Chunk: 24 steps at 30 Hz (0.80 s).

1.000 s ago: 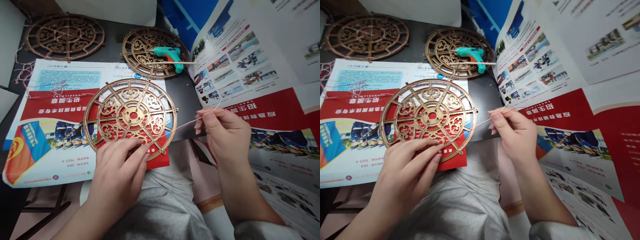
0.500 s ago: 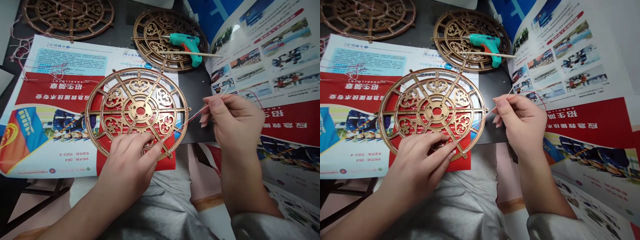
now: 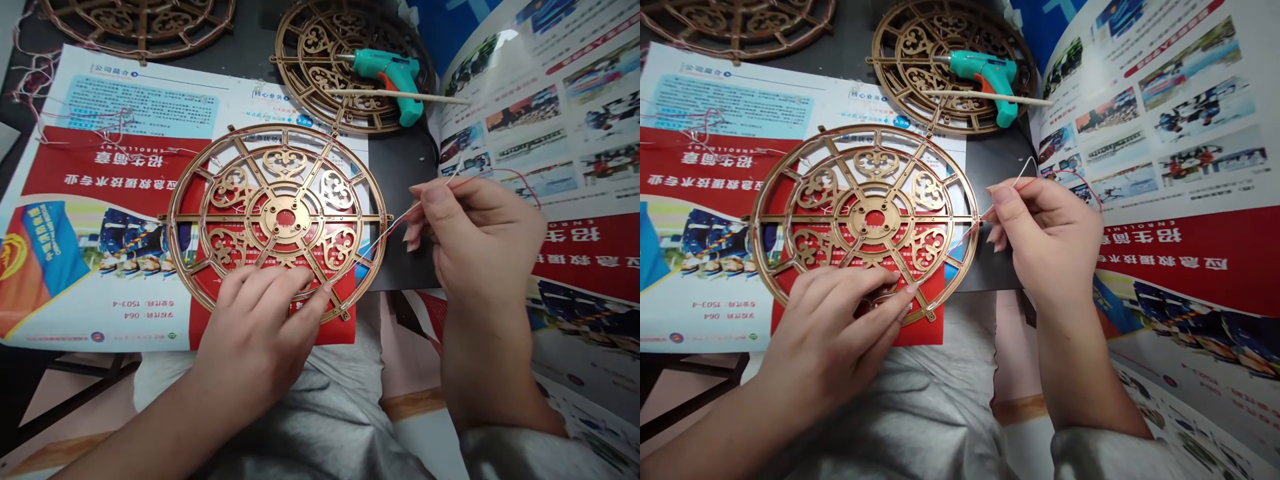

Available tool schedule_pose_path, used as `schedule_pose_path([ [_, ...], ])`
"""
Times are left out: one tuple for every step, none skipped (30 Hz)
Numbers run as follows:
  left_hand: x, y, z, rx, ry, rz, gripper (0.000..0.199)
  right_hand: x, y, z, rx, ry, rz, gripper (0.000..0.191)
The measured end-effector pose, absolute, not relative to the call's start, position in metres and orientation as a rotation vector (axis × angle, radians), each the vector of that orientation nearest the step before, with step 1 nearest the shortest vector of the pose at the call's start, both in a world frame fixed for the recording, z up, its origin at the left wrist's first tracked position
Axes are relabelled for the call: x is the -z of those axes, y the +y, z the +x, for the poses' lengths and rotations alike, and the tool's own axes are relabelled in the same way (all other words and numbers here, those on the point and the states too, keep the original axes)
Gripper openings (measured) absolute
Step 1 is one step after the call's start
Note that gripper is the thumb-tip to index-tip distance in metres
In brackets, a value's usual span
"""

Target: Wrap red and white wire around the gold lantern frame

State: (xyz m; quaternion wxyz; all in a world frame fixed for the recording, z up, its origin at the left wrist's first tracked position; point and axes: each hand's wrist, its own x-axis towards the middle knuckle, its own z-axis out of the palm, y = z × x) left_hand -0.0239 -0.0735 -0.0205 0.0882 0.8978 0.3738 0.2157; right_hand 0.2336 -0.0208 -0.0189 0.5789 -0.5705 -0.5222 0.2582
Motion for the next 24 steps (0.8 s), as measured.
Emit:
schedule_pose_path([
  [0.021,-0.073,-0.024,-0.647,1.117,2.671,0.034,0.019,-0.020,0.233,-0.601,-1.225,-1.332,0.007],
  [0.022,-0.072,-0.023,-0.654,1.118,2.670,0.035,0.020,-0.019,0.232,-0.599,-1.228,-1.331,0.008],
  [0.023,-0.072,-0.023,-0.665,1.118,2.669,0.036,0.020,-0.018,0.231,-0.597,-1.228,-1.333,0.008],
  [0.023,-0.071,-0.023,-0.675,1.116,2.669,0.036,0.021,-0.016,0.230,-0.593,-1.229,-1.337,0.010],
  [0.024,-0.071,-0.023,-0.686,1.112,2.670,0.036,0.021,-0.015,0.230,-0.584,-1.228,-1.344,0.011],
  [0.024,-0.071,-0.023,-0.693,1.108,2.671,0.036,0.021,-0.014,0.229,-0.572,-1.226,-1.354,0.011],
  [0.024,-0.071,-0.024,-0.697,1.107,2.673,0.035,0.021,-0.013,0.229,-0.563,-1.228,-1.369,0.011],
  [0.024,-0.071,-0.024,-0.697,1.103,2.675,0.034,0.021,-0.012,0.228,-0.561,-1.234,-1.386,0.011],
  [0.024,-0.072,-0.024,-0.695,1.101,2.677,0.033,0.020,-0.012,0.228,-0.560,-1.243,-1.405,0.010],
  [0.024,-0.072,-0.024,-0.695,1.099,2.679,0.033,0.019,-0.011,0.228,-0.562,-1.253,-1.425,0.009],
  [0.024,-0.072,-0.024,-0.697,1.102,2.678,0.033,0.018,-0.010,0.228,-0.567,-1.264,-1.443,0.009],
  [0.024,-0.073,-0.024,-0.701,1.103,2.677,0.032,0.017,-0.010,0.228,-0.567,-1.274,-1.456,0.009],
  [0.024,-0.073,-0.024,-0.706,1.106,2.675,0.032,0.016,-0.009,0.228,-0.567,-1.282,-1.467,0.009],
  [0.024,-0.074,-0.024,-0.708,1.111,2.675,0.032,0.016,-0.009,0.228,-0.569,-1.289,-1.475,0.009],
  [0.024,-0.074,-0.024,-0.705,1.114,2.675,0.032,0.016,-0.009,0.229,-0.576,-1.294,-1.481,0.009],
  [0.024,-0.074,-0.024,-0.697,1.115,2.674,0.031,0.016,-0.009,0.230,-0.588,-1.296,-1.485,0.008],
  [0.024,-0.074,-0.024,-0.691,1.114,2.674,0.031,0.017,-0.009,0.231,-0.599,-1.294,-1.485,0.007],
  [0.023,-0.075,-0.024,-0.684,1.114,2.672,0.031,0.017,-0.009,0.232,-0.611,-1.287,-1.482,0.007],
  [0.022,-0.075,-0.024,-0.680,1.118,2.666,0.031,0.018,-0.009,0.233,-0.626,-1.278,-1.477,0.006],
  [0.021,-0.074,-0.024,-0.676,1.119,2.658,0.030,0.019,-0.010,0.234,-0.641,-1.266,-1.468,0.006],
  [0.019,-0.074,-0.023,-0.671,1.121,2.646,0.029,0.020,-0.010,0.235,-0.661,-1.252,-1.457,0.006],
  [0.018,-0.073,-0.023,-0.660,1.120,2.632,0.028,0.021,-0.010,0.236,-0.680,-1.237,-1.441,0.006],
  [0.017,-0.073,-0.023,-0.645,1.118,2.618,0.028,0.021,-0.011,0.237,-0.701,-1.224,-1.424,0.006],
  [0.015,-0.072,-0.023,-0.625,1.111,2.606,0.028,0.021,-0.011,0.238,-0.722,-1.212,-1.405,0.006],
])
